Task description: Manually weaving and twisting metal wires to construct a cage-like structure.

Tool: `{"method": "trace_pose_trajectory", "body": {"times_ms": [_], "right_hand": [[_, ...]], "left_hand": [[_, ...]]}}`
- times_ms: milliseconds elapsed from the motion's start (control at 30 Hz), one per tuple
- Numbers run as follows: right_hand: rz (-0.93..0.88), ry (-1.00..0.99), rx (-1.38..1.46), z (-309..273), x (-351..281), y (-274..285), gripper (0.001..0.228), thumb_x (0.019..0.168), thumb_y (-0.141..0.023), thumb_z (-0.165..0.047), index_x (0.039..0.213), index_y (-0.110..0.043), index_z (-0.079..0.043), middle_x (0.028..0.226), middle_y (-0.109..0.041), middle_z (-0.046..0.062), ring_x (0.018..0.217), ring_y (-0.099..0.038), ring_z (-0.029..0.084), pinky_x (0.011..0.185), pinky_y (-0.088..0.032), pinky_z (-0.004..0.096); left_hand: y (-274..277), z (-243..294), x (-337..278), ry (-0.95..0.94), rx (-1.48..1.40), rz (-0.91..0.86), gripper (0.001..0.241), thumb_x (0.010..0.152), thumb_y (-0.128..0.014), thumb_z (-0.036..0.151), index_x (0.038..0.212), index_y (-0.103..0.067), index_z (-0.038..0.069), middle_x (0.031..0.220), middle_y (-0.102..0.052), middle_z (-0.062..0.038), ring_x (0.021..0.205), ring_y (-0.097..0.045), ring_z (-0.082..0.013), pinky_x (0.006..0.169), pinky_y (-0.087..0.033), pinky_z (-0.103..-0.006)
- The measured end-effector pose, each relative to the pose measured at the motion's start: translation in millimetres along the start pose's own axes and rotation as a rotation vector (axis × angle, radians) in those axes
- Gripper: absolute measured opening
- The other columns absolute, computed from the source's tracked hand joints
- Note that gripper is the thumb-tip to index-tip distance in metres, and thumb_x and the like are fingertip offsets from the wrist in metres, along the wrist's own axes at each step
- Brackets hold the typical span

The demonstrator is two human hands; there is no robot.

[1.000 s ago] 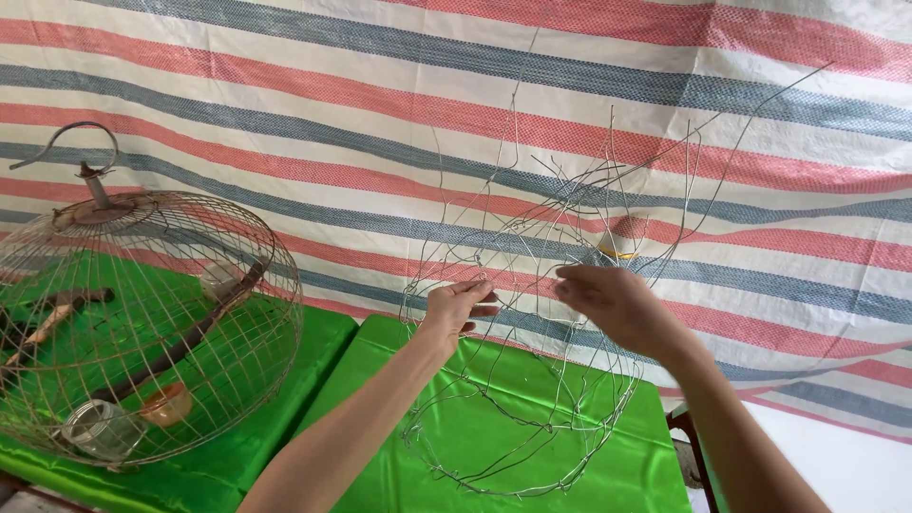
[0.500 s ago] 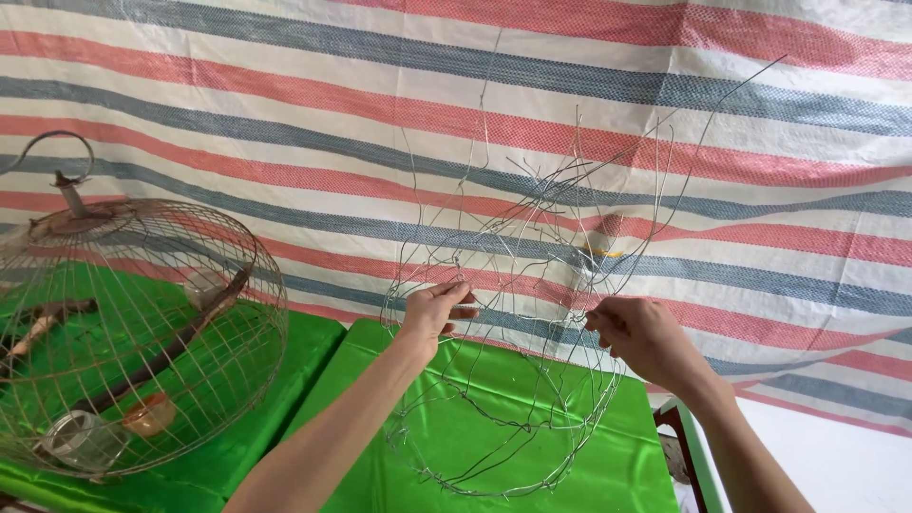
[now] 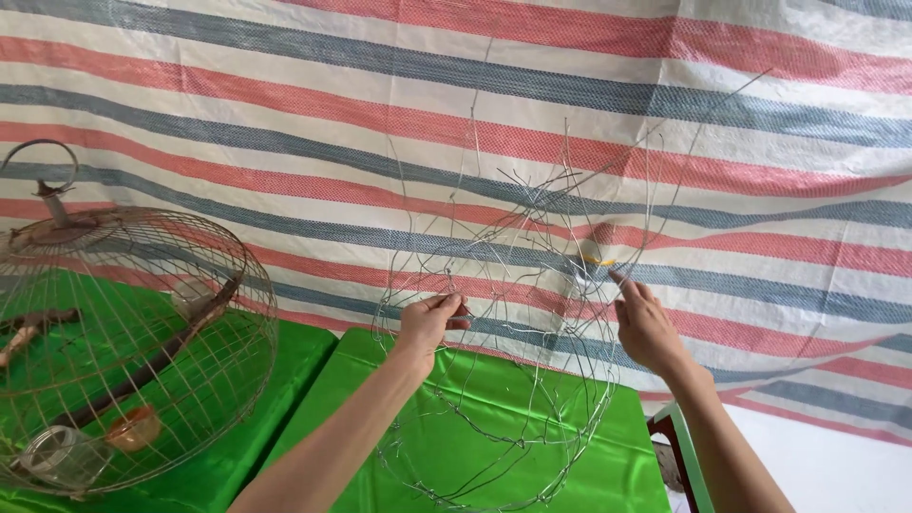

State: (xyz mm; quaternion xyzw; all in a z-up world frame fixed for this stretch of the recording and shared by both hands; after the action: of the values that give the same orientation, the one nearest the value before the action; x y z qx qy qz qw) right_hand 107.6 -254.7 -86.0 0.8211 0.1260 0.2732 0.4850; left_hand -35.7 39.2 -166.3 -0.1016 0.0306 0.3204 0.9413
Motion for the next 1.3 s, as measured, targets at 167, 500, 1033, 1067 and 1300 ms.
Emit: {"method": "trace_pose_trajectory", "body": {"times_ms": [167,500,1033,1067,1300], "right_hand": [[0.102,0.075,0.137,26,63,-16,0.054,0.101,-0.055,-0.018,0.155,-0.047,-0.019,0.144,-0.053,0.028,0.131,-0.051,0.055,0.108,-0.042,0.064],[-0.504,0.226,0.93,8,132,-45,0.079,0.082,-0.067,-0.036,0.153,-0.042,-0.012,0.162,-0.044,0.01,0.146,-0.045,0.029,0.121,-0.036,0.048],[-0.162,0.645,0.418,-31,149,-1,0.028,0.088,-0.068,-0.005,0.116,-0.071,-0.002,0.128,-0.074,0.011,0.101,-0.076,0.019,0.085,-0.066,0.03],[-0.164,0.644,0.42,-36,149,8,0.028,0.088,-0.068,-0.005,0.116,-0.071,-0.002,0.128,-0.074,0.011,0.101,-0.076,0.019,0.085,-0.066,0.03],[-0.161,0.217,0.526,-27,133,34,0.041,0.092,-0.072,-0.015,0.133,-0.07,-0.011,0.123,-0.073,0.02,0.12,-0.063,0.045,0.109,-0.046,0.056]], "left_hand": [[-1,5,-5,0.024,-0.001,0.005,0.019,0.094,-0.067,0.029,0.104,-0.077,0.016,0.094,-0.079,-0.004,0.079,-0.077,-0.0157,0.053,-0.032,-0.0231],[3,50,-44,0.195,-0.05,0.0,0.016,0.098,-0.064,0.017,0.105,-0.077,0.01,0.093,-0.078,-0.006,0.073,-0.067,-0.0163,0.081,-0.041,-0.0347],[-1,124,-73,0.169,0.014,-0.014,0.02,0.098,-0.062,0.014,0.111,-0.076,0.008,0.101,-0.078,-0.009,0.062,-0.061,-0.0161,0.061,-0.039,-0.0275],[1,120,-65,0.171,0.015,-0.012,0.02,0.098,-0.062,0.014,0.111,-0.076,0.008,0.101,-0.078,-0.009,0.062,-0.061,-0.0161,0.061,-0.039,-0.0275],[6,108,-49,-0.031,0.013,-0.133,0.015,0.094,-0.068,0.026,0.097,-0.076,0.014,0.098,-0.079,-0.007,0.07,-0.071,-0.0172,0.06,-0.036,-0.0281]]}}
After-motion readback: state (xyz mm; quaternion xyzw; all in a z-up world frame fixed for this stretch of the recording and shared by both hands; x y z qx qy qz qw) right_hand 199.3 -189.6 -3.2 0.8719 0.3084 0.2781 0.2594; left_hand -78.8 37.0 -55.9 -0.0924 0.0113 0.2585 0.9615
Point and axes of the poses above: each hand's wrist, its own x-axis towards the middle knuckle, its own y-axis out of the back of the hand, z = x × y, the point moved 4 cm from there along x, towards the middle knuckle
